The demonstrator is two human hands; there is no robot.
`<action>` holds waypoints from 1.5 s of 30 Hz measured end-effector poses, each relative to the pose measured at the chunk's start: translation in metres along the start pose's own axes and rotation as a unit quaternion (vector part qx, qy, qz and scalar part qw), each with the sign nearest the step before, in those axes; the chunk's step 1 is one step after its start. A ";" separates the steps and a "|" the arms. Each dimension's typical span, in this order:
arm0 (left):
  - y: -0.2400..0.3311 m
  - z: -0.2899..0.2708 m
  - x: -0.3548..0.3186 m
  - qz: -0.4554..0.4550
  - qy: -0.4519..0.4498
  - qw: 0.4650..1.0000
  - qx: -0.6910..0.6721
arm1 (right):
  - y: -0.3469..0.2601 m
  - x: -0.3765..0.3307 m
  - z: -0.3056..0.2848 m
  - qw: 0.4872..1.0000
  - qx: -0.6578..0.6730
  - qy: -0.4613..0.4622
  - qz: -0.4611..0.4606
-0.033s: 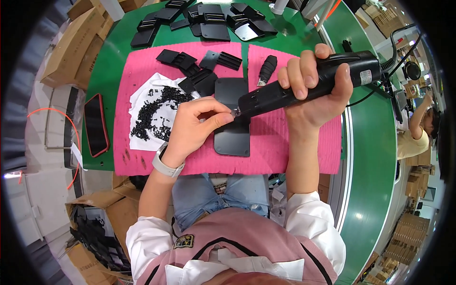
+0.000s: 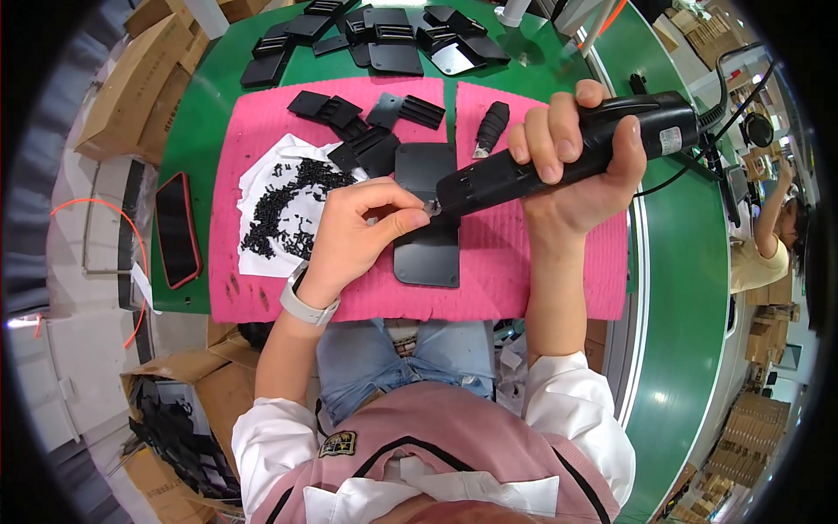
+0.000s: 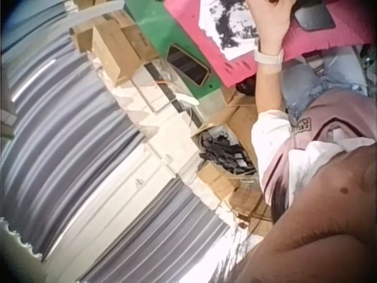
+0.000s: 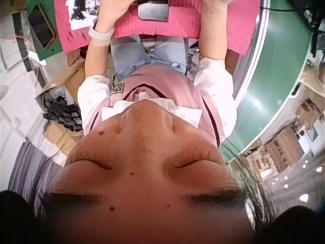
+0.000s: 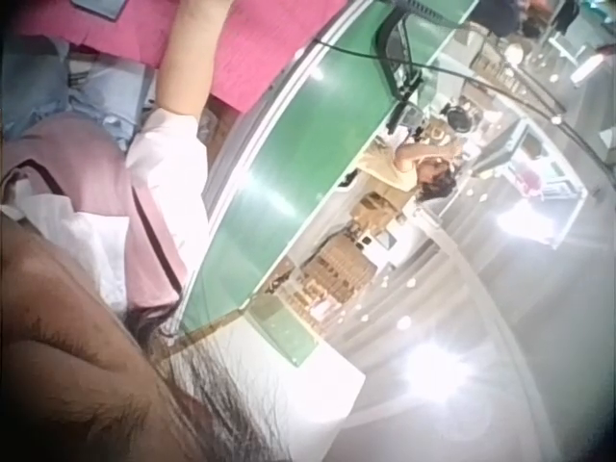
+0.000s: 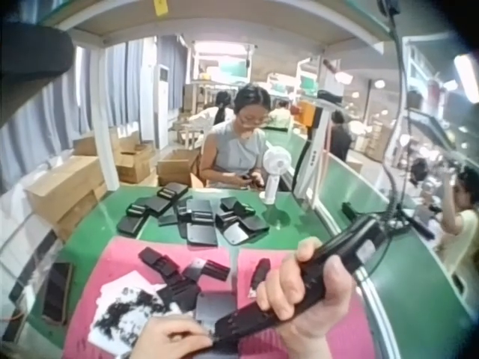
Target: Assembling plastic components by using an electric screwdriver to drive screws into them at an industrial workbench.
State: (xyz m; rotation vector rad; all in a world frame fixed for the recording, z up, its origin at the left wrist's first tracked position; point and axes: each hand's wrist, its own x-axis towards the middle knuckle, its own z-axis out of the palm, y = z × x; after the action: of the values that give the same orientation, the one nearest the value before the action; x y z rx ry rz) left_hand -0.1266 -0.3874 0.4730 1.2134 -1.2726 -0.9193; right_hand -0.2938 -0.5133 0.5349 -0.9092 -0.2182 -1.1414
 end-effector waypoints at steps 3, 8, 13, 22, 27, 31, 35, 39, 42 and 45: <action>-0.002 -0.002 -0.001 0.034 -0.005 0.999 0.043 | 0.002 -0.002 0.002 1.000 -0.008 0.004 0.002; -0.003 -0.002 -0.004 -0.032 0.011 0.997 -0.072 | 0.005 -0.002 0.006 0.999 0.030 0.044 -0.005; -0.002 -0.001 0.002 0.036 0.051 0.998 -0.033 | 0.002 -0.003 0.008 0.999 -0.039 0.017 0.010; -0.001 0.003 -0.001 -0.134 -0.001 0.981 0.139 | 0.018 -0.010 0.023 0.990 -0.138 0.002 0.017; -0.009 0.001 0.000 -0.119 -0.030 0.989 0.080 | 0.026 -0.009 0.034 0.983 -0.168 0.032 0.061; -0.012 0.000 -0.001 -0.155 -0.026 0.987 0.037 | 0.033 0.000 0.049 0.951 -0.299 -0.038 0.065; -0.015 0.002 0.002 -0.192 -0.020 0.981 0.020 | 0.039 0.004 0.050 0.942 -0.325 -0.050 0.074; -0.013 0.002 -0.001 -0.171 -0.016 0.985 0.026 | 0.040 0.007 0.051 0.941 -0.323 -0.067 0.079; -0.014 0.003 -0.003 -0.174 -0.014 0.984 0.031 | 0.041 0.004 0.050 0.943 -0.316 -0.062 0.085; -0.015 0.004 -0.003 -0.187 -0.017 0.981 0.053 | 0.040 0.001 0.052 0.941 -0.325 -0.057 0.076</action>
State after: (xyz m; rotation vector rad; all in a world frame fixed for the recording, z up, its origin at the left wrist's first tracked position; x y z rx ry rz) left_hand -0.1288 -0.3875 0.4577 1.5603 -1.1514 -1.1565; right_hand -0.2445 -0.4726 0.5485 -1.5509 0.1490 -1.0271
